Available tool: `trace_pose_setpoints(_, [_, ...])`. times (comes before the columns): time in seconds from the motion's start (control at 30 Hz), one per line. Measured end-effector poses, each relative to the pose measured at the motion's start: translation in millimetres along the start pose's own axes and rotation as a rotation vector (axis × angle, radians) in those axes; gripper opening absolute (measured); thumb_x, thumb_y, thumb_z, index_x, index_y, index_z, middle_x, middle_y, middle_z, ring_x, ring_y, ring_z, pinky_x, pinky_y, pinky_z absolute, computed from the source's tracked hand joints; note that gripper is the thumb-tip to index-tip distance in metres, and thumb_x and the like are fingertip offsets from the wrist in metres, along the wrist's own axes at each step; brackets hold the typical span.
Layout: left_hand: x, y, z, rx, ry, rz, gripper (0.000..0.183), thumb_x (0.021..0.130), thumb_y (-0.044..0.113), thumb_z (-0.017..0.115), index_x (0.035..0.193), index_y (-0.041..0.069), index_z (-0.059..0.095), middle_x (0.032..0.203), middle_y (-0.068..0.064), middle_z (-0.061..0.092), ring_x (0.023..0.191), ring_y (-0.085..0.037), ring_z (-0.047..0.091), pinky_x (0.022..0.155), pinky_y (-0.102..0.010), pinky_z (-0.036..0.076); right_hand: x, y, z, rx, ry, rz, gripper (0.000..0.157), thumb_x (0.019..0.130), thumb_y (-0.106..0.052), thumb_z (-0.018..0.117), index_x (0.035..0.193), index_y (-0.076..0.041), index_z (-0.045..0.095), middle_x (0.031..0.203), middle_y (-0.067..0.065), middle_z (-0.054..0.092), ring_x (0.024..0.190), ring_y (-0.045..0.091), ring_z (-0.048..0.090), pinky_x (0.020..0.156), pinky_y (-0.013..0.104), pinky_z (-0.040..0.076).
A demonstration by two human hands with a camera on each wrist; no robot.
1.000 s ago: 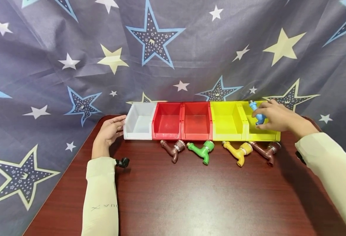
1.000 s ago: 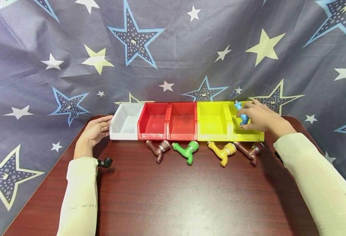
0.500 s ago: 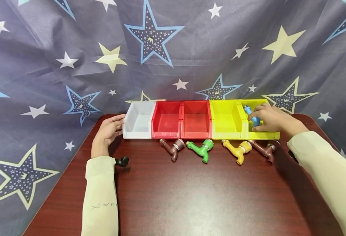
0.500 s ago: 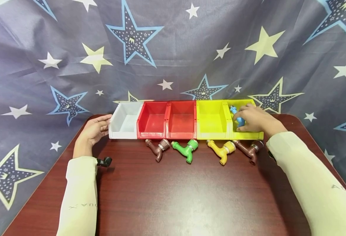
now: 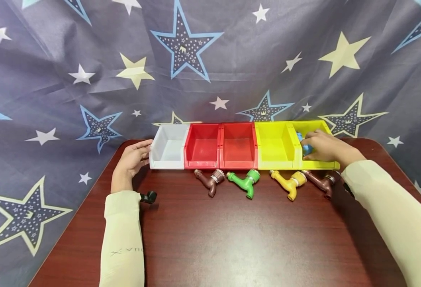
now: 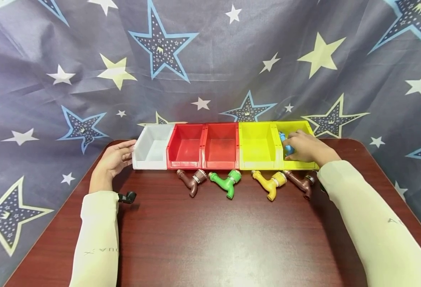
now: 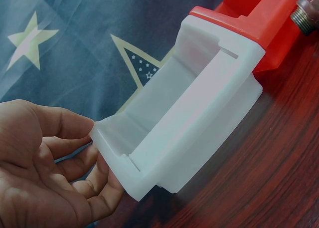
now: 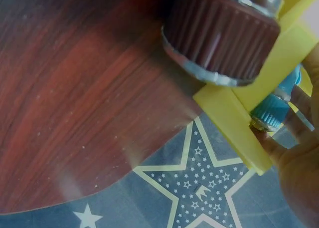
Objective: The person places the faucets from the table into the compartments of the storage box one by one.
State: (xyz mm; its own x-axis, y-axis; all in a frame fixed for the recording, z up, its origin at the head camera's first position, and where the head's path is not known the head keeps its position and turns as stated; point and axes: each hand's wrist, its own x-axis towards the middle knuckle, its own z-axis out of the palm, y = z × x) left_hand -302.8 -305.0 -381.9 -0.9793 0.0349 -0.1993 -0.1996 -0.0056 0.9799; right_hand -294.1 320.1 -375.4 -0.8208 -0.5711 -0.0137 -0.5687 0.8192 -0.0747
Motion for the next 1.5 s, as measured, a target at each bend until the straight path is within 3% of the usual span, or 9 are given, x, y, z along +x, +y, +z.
trace_pose_setpoints(0.2, [0.1,0.9,0.5,0.0,-0.009,0.003,0.051,0.105,0.006,0.054,0.154,-0.001,0.041,0.11,-0.001,0.072,0.093,-0.015,0.067,0.091,-0.039,0.048,2,3,5.9,-0.01,-0.016,-0.013,0.045,0.087,-0.021,0.084,0.121,0.004,0.07,0.115,0.023,0.063,0.11,0.047,0.056,0.097,0.062,0.042])
trace_pose_setpoints(0.5, [0.1,0.5,0.0,-0.01,-0.008,0.002,0.051,0.105,0.005,0.053,0.154,-0.002,0.04,0.108,0.0,0.072,0.092,-0.014,0.067,0.09,-0.038,0.049,7,6,11.7,-0.029,-0.007,-0.021,0.031,0.084,-0.014,0.085,0.109,-0.001,0.071,0.105,0.017,0.066,0.097,0.04,0.059,0.085,0.057,0.049])
trace_pose_setpoints(0.9, [0.5,0.0,-0.1,-0.003,-0.003,0.005,0.052,0.104,0.007,0.056,0.153,-0.002,0.042,0.112,-0.002,0.071,0.092,-0.014,0.066,0.089,-0.038,0.049,6,5,9.1,-0.022,-0.03,0.026,0.038,0.085,-0.016,0.084,0.117,-0.002,0.069,0.111,0.021,0.067,0.102,0.045,0.062,0.087,0.06,0.05])
trace_pose_setpoints(1.17, [1.3,1.9,0.8,0.0,0.002,0.007,0.049,0.105,0.006,0.054,0.153,-0.001,0.044,0.111,-0.001,0.071,0.095,-0.015,0.066,0.092,-0.04,0.048,4,2,1.7,-0.003,0.024,-0.012,0.022,0.086,-0.02,0.083,0.099,-0.011,0.067,0.097,0.01,0.066,0.086,0.029,0.064,0.079,0.051,0.052])
trace_pose_setpoints(1.23, [1.2,2.3,0.5,0.0,-0.001,0.005,0.049,0.105,0.005,0.053,0.153,-0.001,0.043,0.11,-0.001,0.07,0.094,-0.015,0.065,0.092,-0.04,0.047,2,-1,-1.4,0.0,0.023,-0.001,0.025,0.088,-0.021,0.082,0.106,-0.009,0.069,0.104,0.013,0.068,0.094,0.034,0.065,0.085,0.055,0.051])
trace_pose_setpoints(1.37, [0.6,2.1,-0.4,-0.005,-0.003,0.0,0.05,0.105,0.005,0.053,0.153,-0.001,0.043,0.109,0.0,0.071,0.093,-0.014,0.066,0.091,-0.039,0.048,-4,-4,-7.3,0.001,0.011,0.044,0.046,0.091,-0.021,0.078,0.131,-0.002,0.065,0.125,0.024,0.064,0.116,0.05,0.058,0.1,0.067,0.041])
trace_pose_setpoints(1.5, [-0.8,2.0,-0.4,-0.002,-0.005,-0.005,0.05,0.105,0.005,0.053,0.153,-0.001,0.042,0.111,-0.001,0.071,0.095,-0.015,0.066,0.092,-0.04,0.048,-11,-7,-12.4,-0.009,0.029,0.046,0.053,0.093,-0.021,0.076,0.14,-0.003,0.059,0.132,0.025,0.061,0.123,0.05,0.054,0.103,0.067,0.039])
